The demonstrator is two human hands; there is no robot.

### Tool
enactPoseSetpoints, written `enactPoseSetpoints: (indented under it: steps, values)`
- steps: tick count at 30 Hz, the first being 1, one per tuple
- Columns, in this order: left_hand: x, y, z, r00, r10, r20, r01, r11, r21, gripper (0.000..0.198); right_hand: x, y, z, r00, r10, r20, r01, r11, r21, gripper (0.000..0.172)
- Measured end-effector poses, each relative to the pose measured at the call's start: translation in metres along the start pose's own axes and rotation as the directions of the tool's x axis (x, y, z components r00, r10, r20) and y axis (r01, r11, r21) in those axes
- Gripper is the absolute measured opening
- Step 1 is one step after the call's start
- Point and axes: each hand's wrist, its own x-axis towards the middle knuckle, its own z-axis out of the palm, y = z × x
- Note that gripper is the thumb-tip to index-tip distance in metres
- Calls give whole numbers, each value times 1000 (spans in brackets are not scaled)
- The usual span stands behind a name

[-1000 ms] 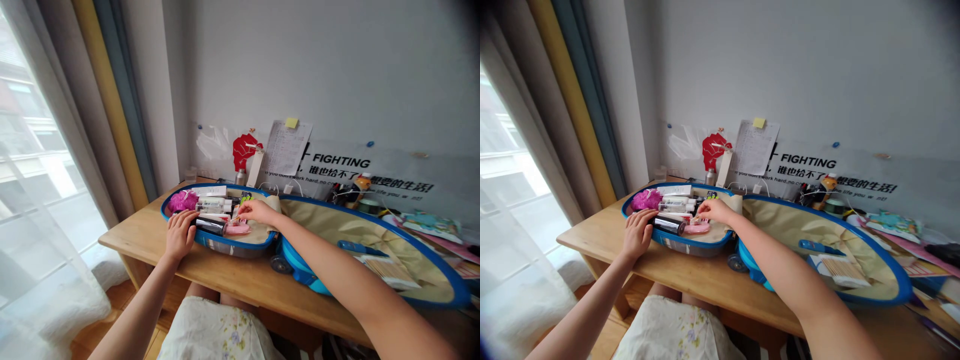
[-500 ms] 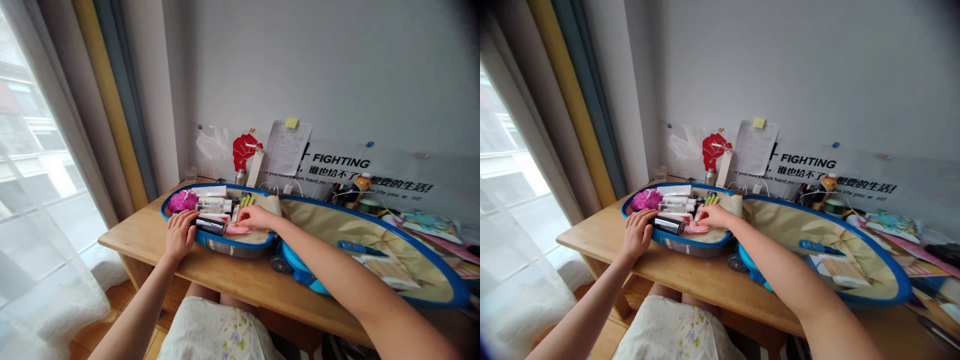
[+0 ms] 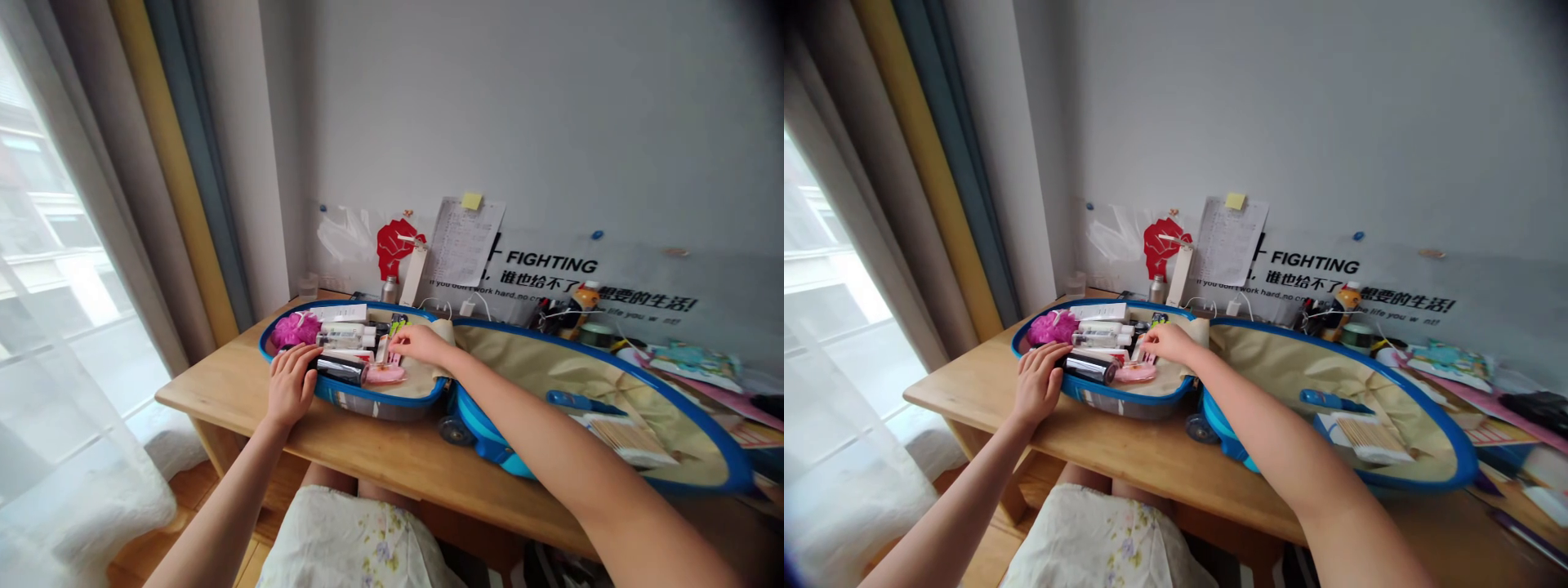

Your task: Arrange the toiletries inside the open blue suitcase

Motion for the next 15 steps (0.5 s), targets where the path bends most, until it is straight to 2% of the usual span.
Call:
enactPoseSetpoints:
  steps: [3, 6, 8, 10, 12, 15]
  values:
    - [0, -1, 0, 1000, 18, -11, -18, 1000, 5, 43, 0, 10, -32, 991, 65, -120, -68, 997, -29, 25]
    - [-1, -2, 1, 1000, 23, -9, -23, 1000, 8, 42, -12, 38, -78, 964, 175, -198, -193, 978, -76, 35]
    - [-1, -2, 1, 1000, 25, -10, -25, 1000, 7, 42, -32, 66, -104, 940, 278, -198, -308, 942, -136, 31]
    - [-1, -2, 1, 1000, 21, -13, -21, 1000, 5, 42, -60, 96, -121, 906, 399, -144, -422, 880, -220, 18]
    - [-1, -2, 1, 1000, 13, -12, -13, 1000, 0, 42, -93, 125, -127, 842, 537, -57, -526, 791, -312, 9]
    - [-1, -1, 1, 1000, -3, -4, 3, 1000, -5, 43, -139, 160, -122, 700, 712, 49, -628, 647, -433, 20]
